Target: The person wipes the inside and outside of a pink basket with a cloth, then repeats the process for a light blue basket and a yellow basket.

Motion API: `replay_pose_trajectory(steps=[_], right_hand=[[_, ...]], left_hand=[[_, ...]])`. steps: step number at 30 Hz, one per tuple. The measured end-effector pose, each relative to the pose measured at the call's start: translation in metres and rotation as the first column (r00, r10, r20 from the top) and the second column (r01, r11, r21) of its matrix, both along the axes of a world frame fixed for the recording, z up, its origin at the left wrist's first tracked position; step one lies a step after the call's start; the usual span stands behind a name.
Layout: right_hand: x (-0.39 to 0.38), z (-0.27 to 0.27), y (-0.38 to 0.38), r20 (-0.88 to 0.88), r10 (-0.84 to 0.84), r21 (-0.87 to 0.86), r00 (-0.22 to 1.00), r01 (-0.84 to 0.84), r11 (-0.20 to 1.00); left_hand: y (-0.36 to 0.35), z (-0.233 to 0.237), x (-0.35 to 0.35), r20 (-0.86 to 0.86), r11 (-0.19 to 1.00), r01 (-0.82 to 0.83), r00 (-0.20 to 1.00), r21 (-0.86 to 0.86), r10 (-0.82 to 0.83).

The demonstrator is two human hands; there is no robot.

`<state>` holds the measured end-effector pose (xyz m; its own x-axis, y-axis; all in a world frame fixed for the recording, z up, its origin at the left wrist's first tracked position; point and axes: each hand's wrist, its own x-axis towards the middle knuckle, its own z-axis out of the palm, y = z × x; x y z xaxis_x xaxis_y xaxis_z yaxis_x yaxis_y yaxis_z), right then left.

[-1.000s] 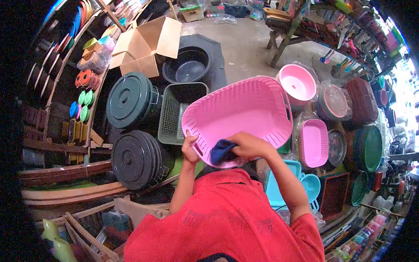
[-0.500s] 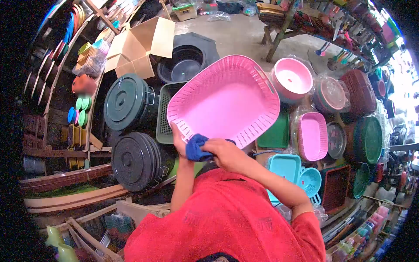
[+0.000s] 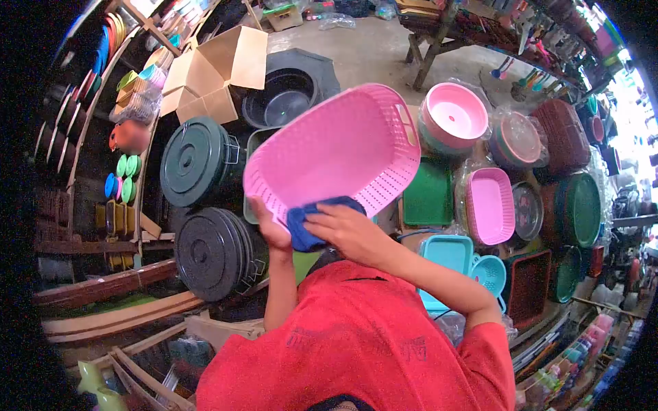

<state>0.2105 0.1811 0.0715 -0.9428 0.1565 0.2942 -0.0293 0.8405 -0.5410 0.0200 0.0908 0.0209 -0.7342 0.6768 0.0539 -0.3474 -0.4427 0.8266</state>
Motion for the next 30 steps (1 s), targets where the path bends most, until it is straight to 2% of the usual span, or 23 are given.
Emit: replay_pose_trajectory(steps=[1, 2, 5, 7, 8, 10, 11, 12, 13, 14, 15, 16, 17, 18, 19, 21, 22, 25, 26, 27, 29, 30], right_hand=[[0.003, -0.011, -0.001, 0.057, 0.054, -0.007, 0.997, -0.054, 0.999], [0.009, -0.013, 0.005, 0.070, 0.045, 0.055, 0.997, -0.049, 0.997], [0.035, -0.028, 0.038, 0.114, -0.002, 0.155, 0.994, -0.016, 0.988], [0.052, -0.035, 0.061, 0.278, -0.153, 0.279, 0.948, 0.072, 0.958], [0.051, -0.021, 0.066, 0.277, -0.162, 0.282, 0.947, 0.081, 0.956], [0.047, 0.021, 0.070, 0.593, -0.331, 0.437, 0.734, 0.052, 0.898], [0.046, 0.026, 0.068, 0.592, -0.335, 0.438, 0.733, 0.056, 0.897], [0.043, 0.029, 0.062, 0.343, -0.383, 0.367, 0.858, 0.253, 0.895], [0.038, 0.032, 0.056, 0.071, -0.443, 0.240, 0.894, 0.416, 0.877], [0.027, 0.034, 0.047, -0.073, -0.379, 0.214, 0.922, 0.386, 0.897], [0.015, 0.027, 0.033, -0.131, -0.341, 0.099, 0.931, 0.354, 0.930], [0.004, 0.036, 0.017, -0.146, -0.260, 0.038, 0.954, 0.268, 0.963], [-0.002, 0.001, 0.001, -0.163, -0.183, 0.063, 0.969, 0.196, 0.979], [-0.004, -0.016, -0.012, -0.106, -0.116, 0.039, 0.988, 0.120, 0.992], [-0.005, -0.028, -0.019, -0.048, -0.045, 0.010, 0.998, 0.046, 0.999], [0.010, -0.054, -0.007, -0.010, -0.024, 0.065, 1.000, 0.025, 0.998], [0.022, -0.063, 0.004, 0.032, 0.002, 0.120, 0.999, -0.006, 0.993], [0.062, -0.083, 0.057, 0.230, -0.160, 0.260, 0.960, 0.098, 0.961], [0.068, -0.058, 0.072, 0.124, -0.193, 0.238, 0.973, 0.160, 0.958], [0.066, -0.039, 0.080, 0.124, -0.191, 0.242, 0.974, 0.158, 0.957], [0.059, -0.005, 0.089, -0.021, -0.403, 0.183, 0.915, 0.399, 0.898], [0.054, 0.010, 0.091, -0.151, -0.450, 0.190, 0.880, 0.473, 0.860]], left_hand=[[-0.001, 0.015, 0.000, 0.065, 1.000, 0.004, 0.998, 0.021, -0.005], [-0.007, 0.009, -0.013, 0.120, 0.999, -0.030, 0.992, 0.030, 0.027], [-0.023, 0.030, -0.020, 0.024, 0.996, -0.059, 0.998, -0.070, 0.061], [-0.036, 0.004, -0.038, 0.018, 0.999, -0.025, 1.000, -0.041, 0.025], [-0.037, -0.004, -0.044, 0.007, 1.000, 0.012, 1.000, -0.011, -0.012], [-0.033, 0.004, -0.042, 0.051, 0.999, 0.016, 0.999, 0.043, -0.019], [-0.029, 0.009, -0.038, 0.094, 0.996, 0.009, 0.995, 0.092, -0.018], [-0.027, 0.015, -0.033, 0.136, 0.990, -0.001, 0.990, 0.140, -0.019], [-0.024, 0.019, -0.028, 0.182, 0.982, -0.013, 0.983, 0.187, -0.022], [-0.024, 0.020, -0.024, 0.228, 0.973, -0.028, 0.973, 0.231, -0.026], [-0.023, 0.018, -0.021, 0.230, 0.973, -0.026, 0.973, 0.228, -0.028], [-0.020, 0.014, -0.019, 0.188, 0.985, -0.049, 0.982, 0.166, 0.018], [-0.017, 0.013, -0.019, 0.140, 0.991, -0.074, 0.988, 0.108, 0.059], [-0.013, 0.016, -0.016, -0.414, 0.977, -0.156, 0.906, -0.144, 0.083], [-0.016, 0.011, -0.021, -0.417, 0.978, -0.151, 0.905, -0.141, 0.080], [-0.030, -0.006, -0.037, -0.024, 0.997, 0.017, 1.000, -0.074, -0.018], [-0.034, 0.001, -0.038, -0.110, 0.991, -0.007, 0.994, -0.137, -0.008], [-0.042, 0.013, -0.038, -0.192, 0.978, 0.014, 0.980, -0.210, -0.055], [-0.041, 0.016, -0.035, -0.192, 0.978, 0.011, 0.980, -0.207, -0.051], [-0.039, 0.019, -0.030, -0.191, 0.976, 0.016, 0.980, -0.219, -0.059], [-0.040, 0.016, -0.027, -0.185, 0.972, 0.022, 0.980, -0.233, -0.066], [-0.042, 0.008, -0.029, -0.154, 0.962, 0.050, 0.984, -0.270, -0.094]])
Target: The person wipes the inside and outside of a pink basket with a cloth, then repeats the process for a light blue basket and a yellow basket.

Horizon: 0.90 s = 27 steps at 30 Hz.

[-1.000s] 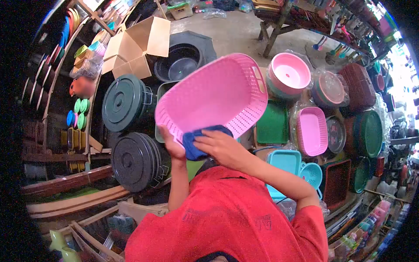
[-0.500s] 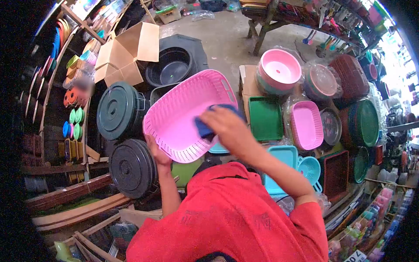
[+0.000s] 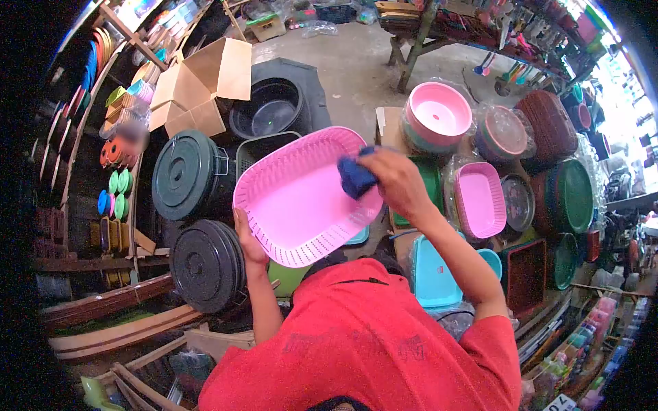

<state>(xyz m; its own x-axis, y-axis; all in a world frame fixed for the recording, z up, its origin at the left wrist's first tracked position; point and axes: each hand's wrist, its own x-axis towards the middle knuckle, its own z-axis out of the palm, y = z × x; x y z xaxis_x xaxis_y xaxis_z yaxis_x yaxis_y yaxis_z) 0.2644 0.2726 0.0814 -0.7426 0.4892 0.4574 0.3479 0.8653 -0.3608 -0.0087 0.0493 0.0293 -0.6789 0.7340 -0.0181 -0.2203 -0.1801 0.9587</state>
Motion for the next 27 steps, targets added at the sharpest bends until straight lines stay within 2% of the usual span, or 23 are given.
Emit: replay_pose_trajectory(steps=[1, 3, 5, 6, 7, 9, 11, 12, 13, 14, 15, 16, 17, 18, 20, 21, 22, 23, 24, 25, 27], right_hand=[[-0.007, 0.012, 0.001, -0.116, -0.055, 0.062, 0.992, 0.062, 0.996], [-0.016, 0.015, 0.004, -0.132, -0.096, 0.105, 0.987, 0.110, 0.988], [-0.024, -0.002, 0.008, -0.022, 0.010, 0.304, 1.000, -0.003, 0.953], [-0.023, -0.024, 0.009, 0.117, -0.017, 0.342, 0.993, -0.024, 0.939], [-0.020, -0.045, 0.009, 0.115, -0.026, 0.347, 0.993, -0.016, 0.938], [-0.011, -0.078, 0.000, 0.395, -0.163, 0.473, 0.904, -0.047, 0.880], [-0.004, -0.097, -0.028, 0.524, -0.060, 0.320, 0.850, -0.131, 0.938], [-0.002, -0.095, -0.048, 0.551, -0.042, 0.268, 0.833, -0.128, 0.955], [0.002, -0.094, -0.060, 0.552, -0.032, 0.264, 0.833, -0.138, 0.954], [0.006, -0.091, -0.070, 0.539, 0.137, -0.032, 0.831, -0.142, 0.989], [0.010, -0.087, -0.072, 0.479, 0.294, -0.326, 0.827, -0.144, 0.935], [0.013, -0.082, -0.066, 0.477, 0.300, -0.329, 0.826, -0.149, 0.932], [0.016, -0.073, -0.055, 0.250, 0.384, -0.622, 0.889, -0.157, 0.767], [0.019, -0.069, -0.046, 0.004, 0.378, -0.833, 0.926, -0.206, 0.513], [0.020, -0.053, -0.039, -0.047, 0.004, -0.854, 0.999, -0.042, 0.518], [0.016, -0.036, -0.035, -0.073, -0.187, -0.851, 0.980, 0.037, 0.524], [0.010, -0.034, -0.032, -0.074, -0.185, -0.849, 0.980, 0.035, 0.527], [0.004, -0.033, -0.031, -0.128, -0.367, -0.753, 0.921, 0.150, 0.640], [-0.002, -0.032, -0.029, -0.211, -0.524, -0.642, 0.825, 0.287, 0.711], [-0.009, -0.031, -0.025, -0.214, -0.529, -0.639, 0.821, 0.291, 0.711], [-0.028, -0.035, -0.019, -0.239, -0.452, -0.327, 0.859, 0.367, 0.871]], left_hand=[[-0.001, -0.006, 0.000, 0.028, 0.999, 0.022, 0.999, -0.038, -0.020], [0.007, 0.008, 0.015, 0.007, 0.998, 0.059, 0.998, -0.035, -0.059], [0.007, 0.022, 0.022, -0.020, 0.995, 0.099, 0.995, -0.034, -0.099], [0.007, 0.026, 0.025, -0.066, 0.997, 0.078, 0.995, 0.030, -0.075], [0.007, 0.030, 0.027, -0.109, 0.993, 0.060, 0.993, 0.098, -0.049], [0.005, 0.035, 0.031, -0.148, 0.984, 0.043, 0.989, 0.174, -0.017], [-0.003, 0.037, 0.032, -0.124, 0.976, -0.014, 0.991, 0.218, 0.042], [-0.007, 0.029, 0.026, -0.259, 0.985, -0.081, 0.958, 0.154, 0.119], [-0.007, 0.026, 0.027, -0.259, 0.984, -0.091, 0.957, 0.150, 0.128], [-0.007, 0.024, 0.028, -0.194, 0.978, -0.096, 0.972, 0.183, 0.131], [-0.007, 0.023, 0.030, -0.129, 0.971, -0.101, 0.983, 0.216, 0.131], [-0.006, 0.022, 0.033, -0.061, 0.963, -0.110, 0.990, 0.247, 0.128], [-0.006, 0.021, 0.036, 0.007, 0.953, -0.119, 0.992, 0.277, 0.122], [-0.006, 0.020, 0.039, 0.073, 0.942, -0.130, 0.991, 0.310, 0.113], [-0.005, 0.016, 0.042, 0.203, 0.913, -0.159, 0.975, 0.377, 0.086], [-0.005, 0.013, 0.043, 0.266, 0.895, -0.177, 0.961, 0.409, 0.068], [-0.005, 0.000, 0.043, 0.266, 0.894, -0.178, 0.962, 0.411, 0.069], [-0.005, -0.019, 0.043, 0.107, 0.947, -0.168, 0.984, 0.274, 0.144], [-0.001, -0.020, 0.046, -0.064, 0.975, -0.178, 0.980, 0.131, 0.188], [0.003, -0.019, 0.054, -0.065, 0.976, -0.171, 0.981, 0.136, 0.181], [0.016, 0.011, 0.079, -0.121, 0.977, -0.114, 0.983, 0.180, 0.137]])
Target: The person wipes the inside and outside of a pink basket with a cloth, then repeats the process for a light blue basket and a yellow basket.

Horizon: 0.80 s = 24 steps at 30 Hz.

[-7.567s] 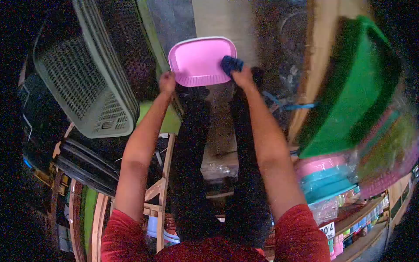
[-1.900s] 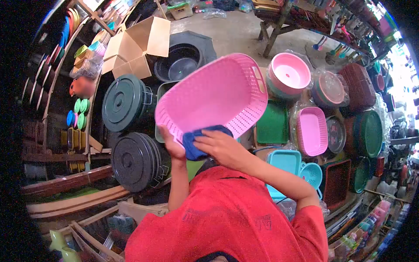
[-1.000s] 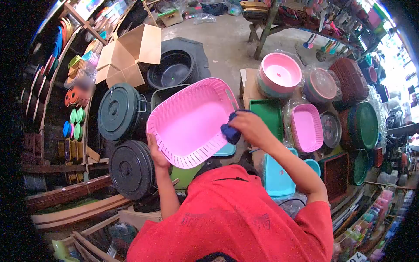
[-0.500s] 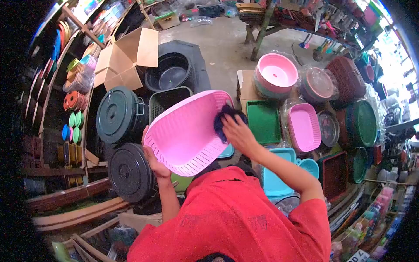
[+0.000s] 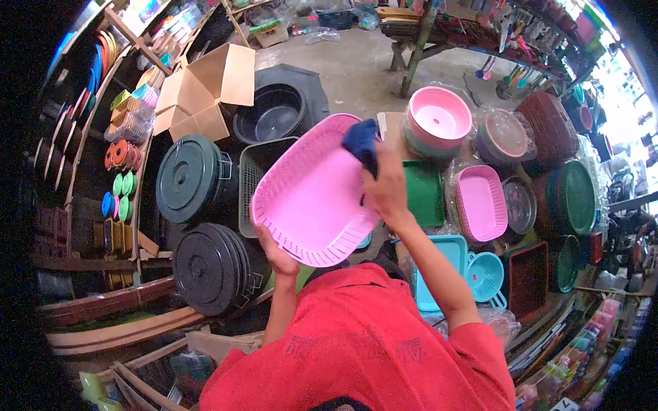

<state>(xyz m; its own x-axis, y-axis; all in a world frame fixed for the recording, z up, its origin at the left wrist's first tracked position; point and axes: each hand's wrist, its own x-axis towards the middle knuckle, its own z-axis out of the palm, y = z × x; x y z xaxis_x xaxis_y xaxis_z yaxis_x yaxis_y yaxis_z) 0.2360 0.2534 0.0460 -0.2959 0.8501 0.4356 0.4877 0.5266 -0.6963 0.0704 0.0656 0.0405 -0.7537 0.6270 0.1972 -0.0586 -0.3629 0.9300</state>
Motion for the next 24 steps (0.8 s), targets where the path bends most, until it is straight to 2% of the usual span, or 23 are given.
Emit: replay_pose_trajectory(steps=[1, 2, 3, 6, 8, 16, 17, 19, 20, 22, 24], right_hand=[[-0.012, -0.006, 0.004, 0.010, 0.024, 0.043, 1.000, -0.025, 0.999], [-0.024, -0.015, 0.006, 0.021, 0.048, 0.086, 0.999, -0.050, 0.995], [-0.033, -0.027, 0.006, 0.130, 0.016, 0.063, 0.991, -0.024, 0.998], [-0.055, -0.049, 0.001, 0.058, -0.048, 0.077, 0.997, 0.043, 0.996], [-0.062, -0.051, -0.014, 0.038, -0.020, 0.021, 0.999, 0.019, 1.000], [-0.078, -0.045, -0.065, 0.037, 0.144, 0.002, 0.989, -0.144, 0.990], [-0.077, -0.042, -0.070, 0.038, 0.217, 0.001, 0.975, -0.217, 0.976], [-0.071, -0.036, -0.077, 0.035, 0.375, 0.006, 0.926, -0.375, 0.927], [-0.067, -0.031, -0.079, 0.037, 0.376, 0.002, 0.926, -0.377, 0.926], [-0.060, -0.021, -0.085, 0.071, 0.550, 0.015, 0.832, -0.552, 0.834], [-0.054, -0.021, -0.088, 0.095, 0.602, 0.018, 0.793, -0.606, 0.795]], left_hand=[[-0.001, -0.018, 0.001, 0.047, 0.999, 0.040, 0.998, 0.004, -0.040], [-0.001, -0.016, 0.006, 0.041, 0.999, 0.048, 0.998, 0.004, -0.048], [0.002, -0.014, 0.013, 0.037, 0.995, 0.091, 0.995, 0.037, -0.092], [0.005, -0.005, 0.018, 0.003, 0.990, 0.131, 0.991, 0.055, -0.131], [0.004, -0.003, 0.018, 0.011, 0.984, 0.165, 0.986, 0.075, -0.166], [0.002, -0.018, 0.018, -0.117, 0.995, 0.091, 0.989, 0.038, -0.086], [0.002, -0.020, 0.016, -0.166, 0.998, 0.068, 0.984, 0.009, -0.065], [0.002, -0.022, 0.015, -0.144, 0.997, 0.073, 0.987, 0.034, -0.068], [0.002, -0.021, 0.016, -0.118, 0.995, 0.077, 0.991, 0.060, -0.070], [0.001, -0.019, 0.014, -0.141, 0.997, 0.066, 0.988, 0.042, -0.059], [-0.005, -0.018, 0.014, -0.169, 0.998, 0.051, 0.984, 0.024, -0.047]])
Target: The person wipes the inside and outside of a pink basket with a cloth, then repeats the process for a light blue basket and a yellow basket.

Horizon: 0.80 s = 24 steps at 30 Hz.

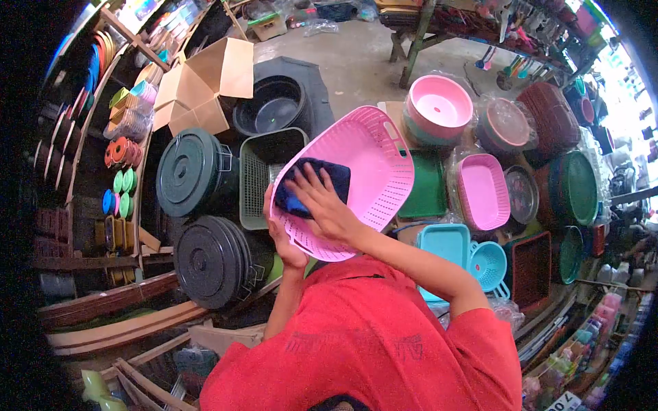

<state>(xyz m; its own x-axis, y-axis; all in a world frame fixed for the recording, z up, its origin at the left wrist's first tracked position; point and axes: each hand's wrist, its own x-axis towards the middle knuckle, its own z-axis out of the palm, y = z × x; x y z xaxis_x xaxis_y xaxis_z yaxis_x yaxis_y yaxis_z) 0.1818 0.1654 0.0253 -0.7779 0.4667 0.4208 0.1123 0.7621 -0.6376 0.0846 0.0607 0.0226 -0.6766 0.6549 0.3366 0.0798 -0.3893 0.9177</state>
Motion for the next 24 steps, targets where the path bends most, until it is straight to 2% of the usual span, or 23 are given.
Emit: replay_pose_trajectory(steps=[2, 3, 4, 6, 7, 10, 11, 12, 15, 20, 22, 24], right_hand=[[0.003, 0.000, 0.000, 0.078, 0.197, 0.107, 0.977, -0.205, 0.973], [0.007, 0.004, 0.000, 0.111, 0.246, 0.084, 0.963, -0.256, 0.963], [0.011, 0.009, 0.004, 0.111, 0.248, 0.089, 0.962, -0.259, 0.962], [0.020, 0.017, 0.009, 0.148, 0.384, 0.025, 0.911, -0.392, 0.920], [0.024, 0.021, 0.011, 0.163, 0.409, 0.019, 0.898, -0.417, 0.909], [0.034, 0.019, 0.017, 0.189, 0.479, -0.042, 0.857, -0.480, 0.876], [0.038, 0.028, 0.016, 0.202, 0.497, -0.065, 0.844, -0.495, 0.867], [0.041, 0.029, 0.016, 0.201, 0.492, -0.066, 0.847, -0.490, 0.869], [0.055, 0.036, 0.012, 0.184, 0.526, -0.124, 0.830, -0.512, 0.850], [0.070, 0.039, 0.009, 0.162, 0.500, -0.179, 0.851, -0.473, 0.863], [0.077, 0.040, 0.011, 0.210, 0.529, -0.317, 0.822, -0.454, 0.832], [0.083, 0.032, 0.012, 0.186, 0.504, -0.321, 0.844, -0.432, 0.843]], left_hand=[[-0.002, 0.002, 0.000, 0.149, 0.999, 0.045, 0.988, 0.019, -0.047], [-0.004, 0.008, 0.003, 0.245, 0.993, 0.098, 0.963, 0.063, -0.110], [-0.004, 0.012, 0.004, 0.243, 0.993, 0.094, 0.964, 0.068, -0.108], [-0.008, 0.015, 0.008, 0.338, 0.996, 0.079, 0.937, 0.028, -0.084], [-0.019, -0.016, -0.001, 0.514, 0.994, 0.109, 0.853, -0.007, -0.090], [-0.011, -0.026, -0.001, 0.553, 0.990, 0.126, 0.821, 0.063, -0.140], [-0.012, -0.017, 0.002, 0.658, 0.992, 0.125, 0.744, 0.034, -0.116], [-0.012, -0.008, 0.004, 0.658, 0.991, 0.131, 0.744, 0.033, -0.120], [-0.007, 0.008, 0.003, 0.687, 0.960, 0.240, 0.673, 0.147, -0.273], [0.010, 0.007, -0.001, 0.714, 0.969, 0.218, 0.660, 0.115, -0.233], [0.012, -0.010, -0.006, 0.714, 0.981, 0.152, 0.673, 0.119, -0.192], [0.012, -0.004, -0.012, 0.713, 0.973, 0.152, 0.661, 0.176, -0.232]])
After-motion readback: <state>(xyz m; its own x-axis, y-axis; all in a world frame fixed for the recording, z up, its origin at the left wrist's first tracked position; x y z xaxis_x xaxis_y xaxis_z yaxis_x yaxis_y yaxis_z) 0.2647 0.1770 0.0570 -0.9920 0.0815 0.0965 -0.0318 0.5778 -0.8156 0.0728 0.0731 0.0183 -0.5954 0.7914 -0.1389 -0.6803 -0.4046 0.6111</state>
